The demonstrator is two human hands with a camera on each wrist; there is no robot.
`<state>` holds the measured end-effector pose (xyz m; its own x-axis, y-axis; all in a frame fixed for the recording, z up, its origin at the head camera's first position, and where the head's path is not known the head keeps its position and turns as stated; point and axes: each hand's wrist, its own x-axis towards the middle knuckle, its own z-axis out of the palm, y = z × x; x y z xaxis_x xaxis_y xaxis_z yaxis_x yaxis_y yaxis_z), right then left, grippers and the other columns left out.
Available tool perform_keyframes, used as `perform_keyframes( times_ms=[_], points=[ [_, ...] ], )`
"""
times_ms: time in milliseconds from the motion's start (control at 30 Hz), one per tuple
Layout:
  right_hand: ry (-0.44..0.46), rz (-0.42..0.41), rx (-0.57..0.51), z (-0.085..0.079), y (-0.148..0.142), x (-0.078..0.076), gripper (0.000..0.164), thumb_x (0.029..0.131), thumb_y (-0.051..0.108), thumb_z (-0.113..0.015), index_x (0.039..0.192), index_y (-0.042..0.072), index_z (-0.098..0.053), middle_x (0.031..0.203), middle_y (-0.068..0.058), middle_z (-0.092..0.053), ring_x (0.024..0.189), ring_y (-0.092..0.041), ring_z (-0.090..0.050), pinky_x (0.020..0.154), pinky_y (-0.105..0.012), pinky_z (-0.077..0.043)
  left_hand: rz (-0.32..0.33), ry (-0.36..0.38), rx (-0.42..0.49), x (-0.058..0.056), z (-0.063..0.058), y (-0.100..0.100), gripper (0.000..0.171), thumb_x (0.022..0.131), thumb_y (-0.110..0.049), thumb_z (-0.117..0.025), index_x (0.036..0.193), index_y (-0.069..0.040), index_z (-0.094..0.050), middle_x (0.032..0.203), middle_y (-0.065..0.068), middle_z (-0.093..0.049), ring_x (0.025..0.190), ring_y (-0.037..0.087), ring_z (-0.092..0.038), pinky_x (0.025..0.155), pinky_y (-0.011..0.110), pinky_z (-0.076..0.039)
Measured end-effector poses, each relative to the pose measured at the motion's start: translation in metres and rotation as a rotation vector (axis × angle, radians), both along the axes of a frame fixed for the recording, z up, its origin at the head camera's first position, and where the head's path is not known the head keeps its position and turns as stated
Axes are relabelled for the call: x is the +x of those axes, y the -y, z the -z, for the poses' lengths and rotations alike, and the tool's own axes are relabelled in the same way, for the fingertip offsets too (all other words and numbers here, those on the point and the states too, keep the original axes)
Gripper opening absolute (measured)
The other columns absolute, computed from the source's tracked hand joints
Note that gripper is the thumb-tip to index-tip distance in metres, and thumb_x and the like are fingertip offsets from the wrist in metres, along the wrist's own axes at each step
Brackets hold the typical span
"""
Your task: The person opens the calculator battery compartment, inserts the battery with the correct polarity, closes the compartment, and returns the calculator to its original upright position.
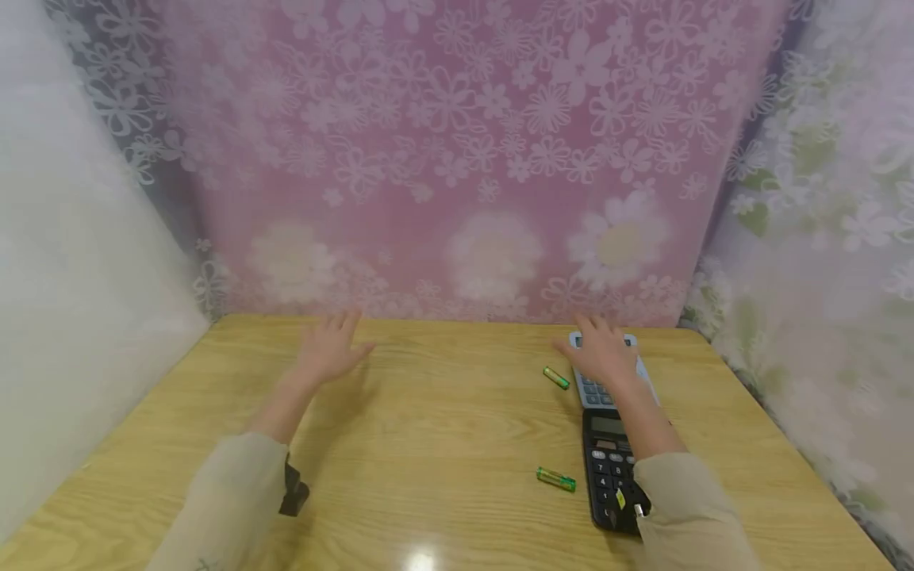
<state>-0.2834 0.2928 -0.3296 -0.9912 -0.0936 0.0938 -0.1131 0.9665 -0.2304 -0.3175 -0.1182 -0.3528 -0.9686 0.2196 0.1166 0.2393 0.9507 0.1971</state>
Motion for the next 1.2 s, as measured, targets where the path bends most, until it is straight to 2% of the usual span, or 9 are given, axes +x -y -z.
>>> perform_keyframes(
  times_ms=[233,333,400,500,633,733,933,1067,1200],
  points=[
    [0.017,-0.104,-0.082,-0.002,-0.016,0.005,0.072,0.094,0.049,-0.046,0.135,-0.009,-0.038,0.132,-0.034,-0.039,0.115,-0.05,-0.04,0.086,-0.061,-0.036,0.078,0.037,0.015,0.006,-0.007,-0.028,0.061,0.095,-0.042,-0.046,0.135,0.003,-0.041,0.135,0.021,-0.044,0.124,0.036,-0.041,0.1,0.048,-0.033],
    [0.019,-0.151,-0.104,0.0,-0.024,0.008,0.065,0.094,0.044,-0.048,0.131,-0.01,-0.043,0.126,-0.032,-0.047,0.11,-0.048,-0.047,0.083,-0.057,-0.041,0.111,0.035,0.032,0.01,-0.008,-0.039,0.052,0.095,-0.039,-0.048,0.124,0.004,-0.052,0.121,0.019,-0.055,0.106,0.031,-0.055,0.088,0.041,-0.045],
    [0.02,-0.165,-0.102,0.0,-0.029,0.01,0.063,0.094,0.043,-0.049,0.128,-0.01,-0.047,0.122,-0.032,-0.051,0.106,-0.047,-0.05,0.08,-0.055,-0.043,0.14,0.028,0.047,0.014,-0.009,-0.046,0.044,0.095,-0.036,-0.051,0.115,0.003,-0.057,0.108,0.015,-0.06,0.091,0.026,-0.058,0.077,0.037,-0.049],
    [0.032,-0.165,-0.111,-0.001,-0.035,0.013,0.057,0.094,0.04,-0.051,0.123,-0.009,-0.051,0.114,-0.03,-0.055,0.1,-0.044,-0.054,0.075,-0.051,-0.046,0.169,0.021,0.056,0.019,-0.01,-0.056,0.039,0.094,-0.035,-0.052,0.109,0.001,-0.059,0.099,0.01,-0.06,0.081,0.021,-0.057,0.069,0.033,-0.048],
    [0.044,-0.151,-0.105,-0.003,-0.045,0.015,0.052,0.095,0.037,-0.051,0.119,-0.008,-0.055,0.109,-0.027,-0.058,0.097,-0.043,-0.055,0.073,-0.05,-0.046,0.205,0.05,0.091,0.027,-0.013,-0.07,0.036,0.094,-0.034,-0.053,0.108,-0.001,-0.061,0.101,0.01,-0.062,0.083,0.021,-0.06,0.071,0.033,-0.049],
    [0.049,-0.148,-0.092,-0.005,-0.052,0.018,0.05,0.094,0.036,-0.052,0.116,-0.009,-0.057,0.106,-0.026,-0.059,0.094,-0.041,-0.057,0.072,-0.049,-0.046,0.246,0.089,0.106,0.034,-0.014,-0.084,0.031,0.094,-0.032,-0.053,0.101,-0.002,-0.062,0.094,0.009,-0.063,0.072,0.017,-0.059,0.066,0.032,-0.049],
    [0.101,-0.192,-0.128,-0.007,-0.07,0.025,0.034,0.094,0.025,-0.055,0.103,-0.007,-0.063,0.092,-0.014,-0.064,0.078,-0.026,-0.059,0.066,-0.041,-0.048,0.385,0.101,0.081,0.049,-0.015,-0.116,0.025,0.094,-0.031,-0.054,0.086,-0.008,-0.06,0.073,-0.001,-0.056,0.055,0.01,-0.047,0.054,0.025,-0.041],
    [0.175,-0.191,-0.159,-0.006,-0.081,0.031,0.028,0.093,0.023,-0.056,0.095,-0.004,-0.064,0.083,-0.008,-0.062,0.069,-0.019,-0.054,0.059,-0.035,-0.044,0.486,0.071,0.07,0.062,-0.015,-0.14,0.023,0.093,-0.03,-0.056,0.084,-0.01,-0.062,0.07,-0.004,-0.056,0.056,0.007,-0.049,0.053,0.021,-0.041],
    [0.233,-0.17,-0.16,-0.004,-0.089,0.036,0.026,0.093,0.024,-0.056,0.09,-0.001,-0.064,0.079,-0.007,-0.059,0.066,-0.019,-0.052,0.055,-0.033,-0.041,0.561,0.069,0.036,0.075,-0.015,-0.161,0.021,0.092,-0.031,-0.058,0.085,-0.011,-0.064,0.074,-0.005,-0.059,0.06,0.006,-0.051,0.055,0.019,-0.042]
  ],
)
